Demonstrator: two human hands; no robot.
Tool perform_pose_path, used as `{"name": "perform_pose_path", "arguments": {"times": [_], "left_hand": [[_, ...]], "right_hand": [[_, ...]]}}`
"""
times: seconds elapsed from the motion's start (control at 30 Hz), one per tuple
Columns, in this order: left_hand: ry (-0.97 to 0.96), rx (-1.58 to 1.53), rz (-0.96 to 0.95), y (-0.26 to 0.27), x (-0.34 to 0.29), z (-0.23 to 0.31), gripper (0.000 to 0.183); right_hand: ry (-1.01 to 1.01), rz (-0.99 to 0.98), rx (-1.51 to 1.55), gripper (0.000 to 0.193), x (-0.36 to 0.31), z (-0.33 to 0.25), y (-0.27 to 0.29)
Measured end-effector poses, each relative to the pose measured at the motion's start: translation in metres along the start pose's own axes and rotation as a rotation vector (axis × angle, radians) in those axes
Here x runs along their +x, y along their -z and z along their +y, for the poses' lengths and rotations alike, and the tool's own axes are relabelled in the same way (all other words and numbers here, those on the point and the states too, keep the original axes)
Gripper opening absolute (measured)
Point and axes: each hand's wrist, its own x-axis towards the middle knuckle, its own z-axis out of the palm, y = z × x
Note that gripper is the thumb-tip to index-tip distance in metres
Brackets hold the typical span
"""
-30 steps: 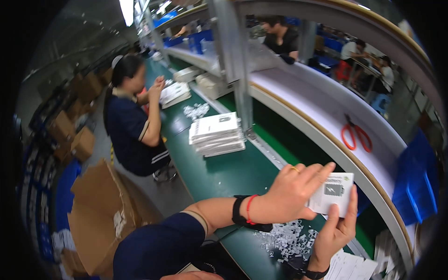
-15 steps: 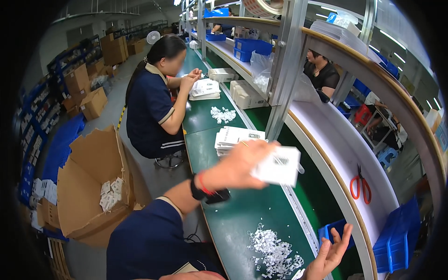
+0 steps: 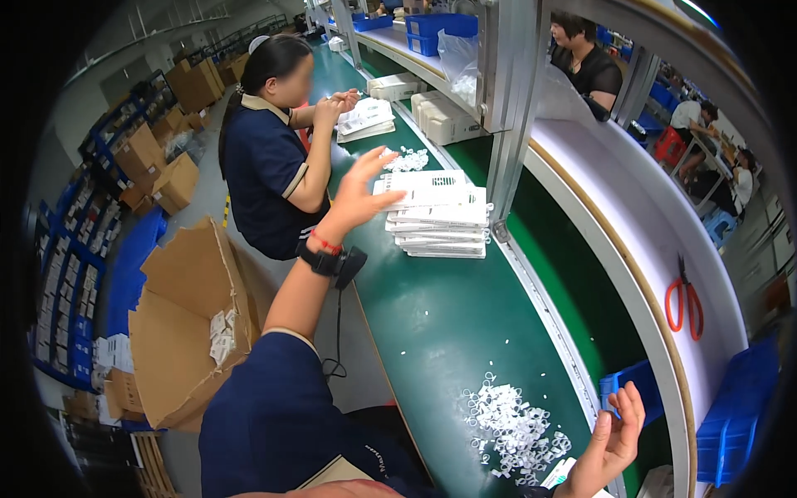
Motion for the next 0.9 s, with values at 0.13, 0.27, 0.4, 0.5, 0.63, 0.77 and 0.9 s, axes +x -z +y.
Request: {"name": "perform_pose_path", "arguments": {"times": [0.13, 0.27, 0.4, 0.5, 0.63, 0.77, 0.9], "left_hand": [[0.906, -0.748, 0.331, -0.008, -0.057, -0.014, 0.052], [1.342, -1.248, 0.217, -0.024, -0.078, -0.021, 0.056], [1.269, -1.449, 0.058, -0.034, -0.066, -0.011, 0.055], [1.204, -1.513, -0.077, -0.042, -0.064, -0.011, 0.053], [1.206, -1.523, -0.192, -0.044, -0.067, -0.022, 0.053], [1.188, -1.501, -0.327, -0.049, -0.060, -0.028, 0.055], [1.262, -1.457, -0.381, -0.053, -0.047, -0.026, 0.053]], "right_hand": [[-0.031, 0.020, -0.038, 0.029, 0.000, 0.000, -0.001], [-0.036, -0.029, 0.017, 0.026, -0.001, 0.003, -0.001], [-0.036, -0.047, 0.048, 0.022, -0.003, 0.000, 0.002], [-0.041, -0.023, 0.051, 0.021, -0.004, -0.001, 0.005], [-0.065, -0.044, 0.105, 0.019, -0.006, -0.005, 0.004], [-0.079, -0.051, 0.142, 0.015, -0.005, -0.010, 0.005], [-0.084, -0.052, 0.135, 0.014, -0.002, -0.012, 0.007]]}}
